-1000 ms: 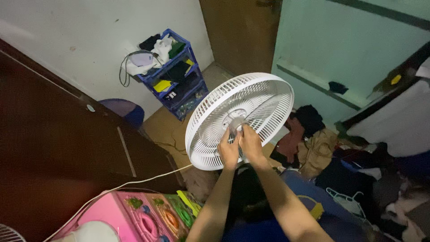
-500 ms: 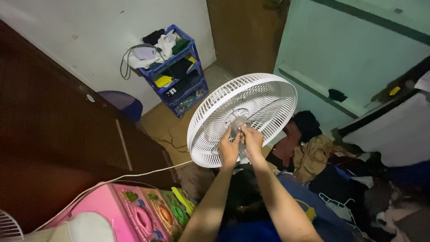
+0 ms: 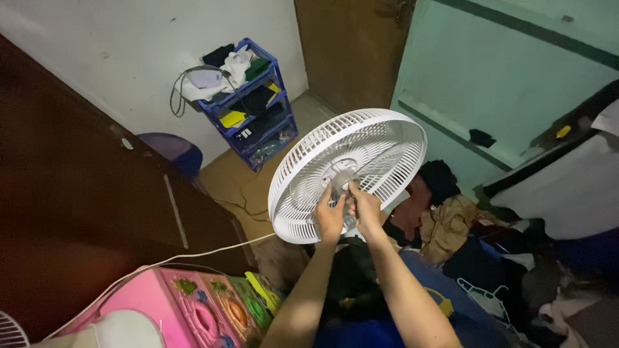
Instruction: The person reassembles a white electric fan by attaching the front grille to the fan head and securing it with a central knob. The person then adjusts the fan's position and briefly touches a second fan on a pink storage unit.
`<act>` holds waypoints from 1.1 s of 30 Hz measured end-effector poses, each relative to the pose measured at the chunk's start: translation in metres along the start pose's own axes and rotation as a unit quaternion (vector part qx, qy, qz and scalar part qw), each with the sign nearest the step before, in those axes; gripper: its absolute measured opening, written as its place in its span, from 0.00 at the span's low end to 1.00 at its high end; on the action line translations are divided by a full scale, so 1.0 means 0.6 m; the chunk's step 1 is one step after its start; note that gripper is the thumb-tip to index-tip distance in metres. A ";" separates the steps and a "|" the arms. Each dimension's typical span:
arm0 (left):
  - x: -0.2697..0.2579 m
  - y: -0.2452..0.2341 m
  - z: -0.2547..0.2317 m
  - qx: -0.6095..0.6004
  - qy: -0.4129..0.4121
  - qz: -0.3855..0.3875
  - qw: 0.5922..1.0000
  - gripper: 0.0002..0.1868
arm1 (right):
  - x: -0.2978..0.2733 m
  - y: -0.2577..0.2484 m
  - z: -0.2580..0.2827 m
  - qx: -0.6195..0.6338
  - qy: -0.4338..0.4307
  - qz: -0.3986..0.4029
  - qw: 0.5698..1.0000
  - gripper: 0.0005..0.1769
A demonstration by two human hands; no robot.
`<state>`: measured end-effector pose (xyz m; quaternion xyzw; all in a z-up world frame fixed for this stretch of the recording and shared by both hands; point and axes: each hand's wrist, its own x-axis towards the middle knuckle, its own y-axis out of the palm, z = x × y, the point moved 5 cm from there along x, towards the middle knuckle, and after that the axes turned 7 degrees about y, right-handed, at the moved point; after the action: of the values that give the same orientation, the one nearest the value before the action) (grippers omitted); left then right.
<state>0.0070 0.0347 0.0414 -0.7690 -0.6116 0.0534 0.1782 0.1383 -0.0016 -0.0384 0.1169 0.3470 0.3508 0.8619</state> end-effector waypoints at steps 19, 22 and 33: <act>0.005 0.002 0.007 0.018 0.043 -0.046 0.998 0.30 | 0.025 -0.005 0.005 -0.238 -0.198 -0.076 0.948 0.19; -0.002 0.005 0.005 -0.019 0.006 -0.032 0.999 0.30 | 0.055 -0.012 -0.050 0.069 0.061 0.062 0.994 0.20; 0.003 0.011 0.024 -0.010 0.096 -0.043 0.994 0.30 | 0.008 0.016 0.053 -0.439 -0.216 -0.128 0.863 0.23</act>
<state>0.0092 0.0385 0.0264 -0.7451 -0.6248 -0.0342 0.2308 0.1573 0.0102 -0.0135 -0.2460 -0.0254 0.3192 0.9148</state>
